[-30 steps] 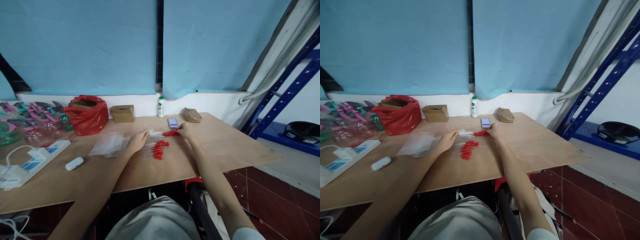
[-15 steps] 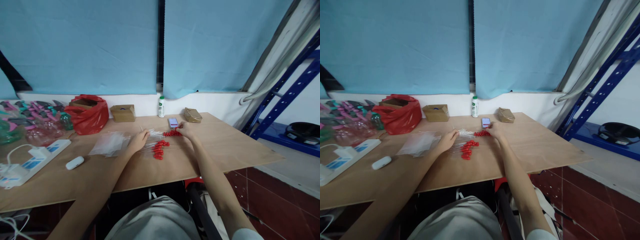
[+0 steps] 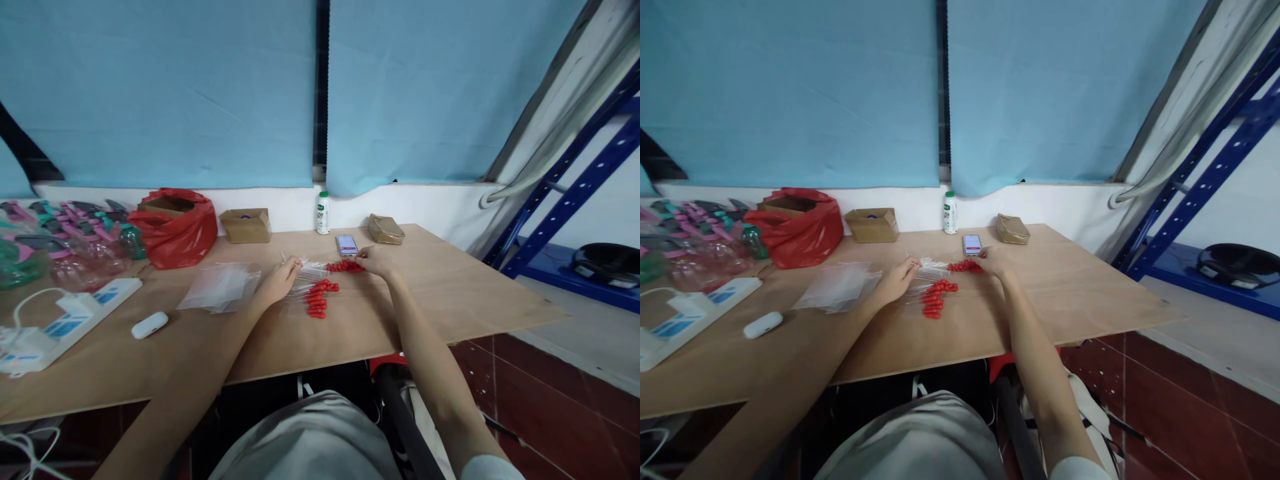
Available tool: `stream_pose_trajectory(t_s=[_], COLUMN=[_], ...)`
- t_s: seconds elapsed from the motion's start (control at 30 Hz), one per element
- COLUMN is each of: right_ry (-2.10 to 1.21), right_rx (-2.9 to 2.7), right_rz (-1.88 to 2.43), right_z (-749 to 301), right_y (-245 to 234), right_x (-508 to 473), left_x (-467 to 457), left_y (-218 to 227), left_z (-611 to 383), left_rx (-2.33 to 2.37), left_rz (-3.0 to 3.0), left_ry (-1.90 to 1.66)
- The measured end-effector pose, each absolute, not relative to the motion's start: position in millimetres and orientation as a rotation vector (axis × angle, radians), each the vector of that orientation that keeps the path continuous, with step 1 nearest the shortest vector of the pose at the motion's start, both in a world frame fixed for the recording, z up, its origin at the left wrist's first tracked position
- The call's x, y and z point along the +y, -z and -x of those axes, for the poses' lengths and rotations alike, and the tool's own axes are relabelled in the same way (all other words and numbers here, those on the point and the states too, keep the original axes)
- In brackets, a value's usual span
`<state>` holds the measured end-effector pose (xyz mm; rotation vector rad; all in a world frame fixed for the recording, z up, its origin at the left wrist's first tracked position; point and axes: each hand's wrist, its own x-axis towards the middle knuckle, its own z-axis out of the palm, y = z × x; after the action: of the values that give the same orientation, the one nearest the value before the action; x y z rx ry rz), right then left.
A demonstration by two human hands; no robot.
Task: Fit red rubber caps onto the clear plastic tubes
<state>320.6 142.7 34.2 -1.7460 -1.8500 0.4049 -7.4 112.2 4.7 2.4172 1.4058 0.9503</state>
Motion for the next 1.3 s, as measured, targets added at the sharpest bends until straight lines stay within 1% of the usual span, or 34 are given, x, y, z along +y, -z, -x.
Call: stream_pose_trajectory(t_s=[0.13,0.23,0.43,0.53,0.6,0.7,1.0,1.3], right_ry=[-0.382,-0.365,-0.395,-0.517,-0.602,-0.639,-0.462,-0.440], right_rx=[-1.829,-1.827,-1.936,-1.988,-2.008,-2.047,-2.091,-2.100], right_rz=[1.751,1.668,1.235,1.002,0.902,0.810,0.901,0.944], right_z=[-321.7,-320.6,-295.7,-273.6,-260.1,-246.0,-240.7,-237.8], right_y=[-32.0,-31.6,-41.1,-40.5,-38.2,-36.9,-39.9,-37.7], right_x=[146.2,148.2,134.7,123.1,115.3,105.2,99.8,98.6], left_x=[113.3,112.6,101.7,97.2,96.0,95.4,92.4,98.6], left_y=[-2.8,-3.3,-13.3,-17.8,-19.0,-18.9,-19.4,-12.6], left_z=[5.8,4.2,1.5,-0.9,-3.2,-6.4,-9.0,-9.5], left_rx=[1.379,1.362,1.358,1.309,1.268,1.221,1.231,1.069], left_rz=[-2.419,-2.405,-2.392,-2.396,-2.403,-2.386,-2.261,-2.257], left_ry=[-0.944,-0.945,-0.973,-1.009,-1.019,-1.034,-1.138,-1.121])
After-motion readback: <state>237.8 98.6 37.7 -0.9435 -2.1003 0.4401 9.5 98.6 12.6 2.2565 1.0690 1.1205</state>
